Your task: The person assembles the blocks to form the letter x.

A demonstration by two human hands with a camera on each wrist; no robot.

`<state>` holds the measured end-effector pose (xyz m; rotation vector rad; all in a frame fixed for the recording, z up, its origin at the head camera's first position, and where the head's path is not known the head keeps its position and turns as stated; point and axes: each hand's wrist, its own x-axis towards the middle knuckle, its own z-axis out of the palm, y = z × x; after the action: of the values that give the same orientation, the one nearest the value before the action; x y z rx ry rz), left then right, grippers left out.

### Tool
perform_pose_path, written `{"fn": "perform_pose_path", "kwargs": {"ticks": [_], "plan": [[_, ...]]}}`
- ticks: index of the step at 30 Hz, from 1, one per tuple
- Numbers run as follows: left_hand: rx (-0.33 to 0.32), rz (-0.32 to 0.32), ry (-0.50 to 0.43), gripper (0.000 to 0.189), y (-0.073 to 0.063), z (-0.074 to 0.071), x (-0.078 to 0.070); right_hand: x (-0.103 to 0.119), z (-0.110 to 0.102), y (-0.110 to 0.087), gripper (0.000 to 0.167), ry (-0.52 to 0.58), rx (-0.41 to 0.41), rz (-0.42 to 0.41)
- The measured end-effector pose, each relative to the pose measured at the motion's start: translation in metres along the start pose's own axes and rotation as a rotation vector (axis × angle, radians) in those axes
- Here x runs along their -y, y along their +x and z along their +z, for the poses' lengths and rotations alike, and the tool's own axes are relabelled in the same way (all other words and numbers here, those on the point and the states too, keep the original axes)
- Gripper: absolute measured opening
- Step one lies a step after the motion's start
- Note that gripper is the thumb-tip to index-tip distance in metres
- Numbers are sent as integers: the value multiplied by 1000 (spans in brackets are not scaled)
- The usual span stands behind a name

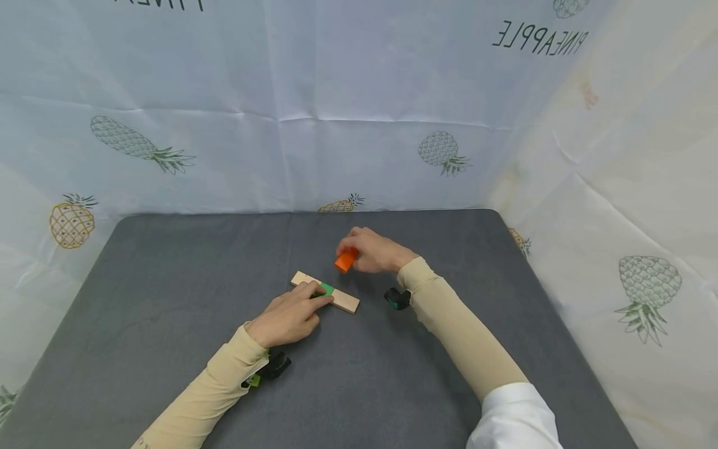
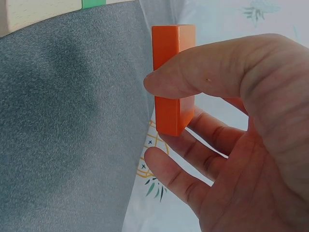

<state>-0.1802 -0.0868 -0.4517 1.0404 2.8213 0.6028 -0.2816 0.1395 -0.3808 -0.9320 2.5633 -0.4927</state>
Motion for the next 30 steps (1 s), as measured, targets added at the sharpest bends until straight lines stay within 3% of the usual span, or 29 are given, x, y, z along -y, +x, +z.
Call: {"fn": "perform_pose_path", "kwargs": {"ticks": [30], "plan": [[10, -5, 13, 41, 0, -2, 0, -3, 19, 23, 39, -30, 82, 33]]}}
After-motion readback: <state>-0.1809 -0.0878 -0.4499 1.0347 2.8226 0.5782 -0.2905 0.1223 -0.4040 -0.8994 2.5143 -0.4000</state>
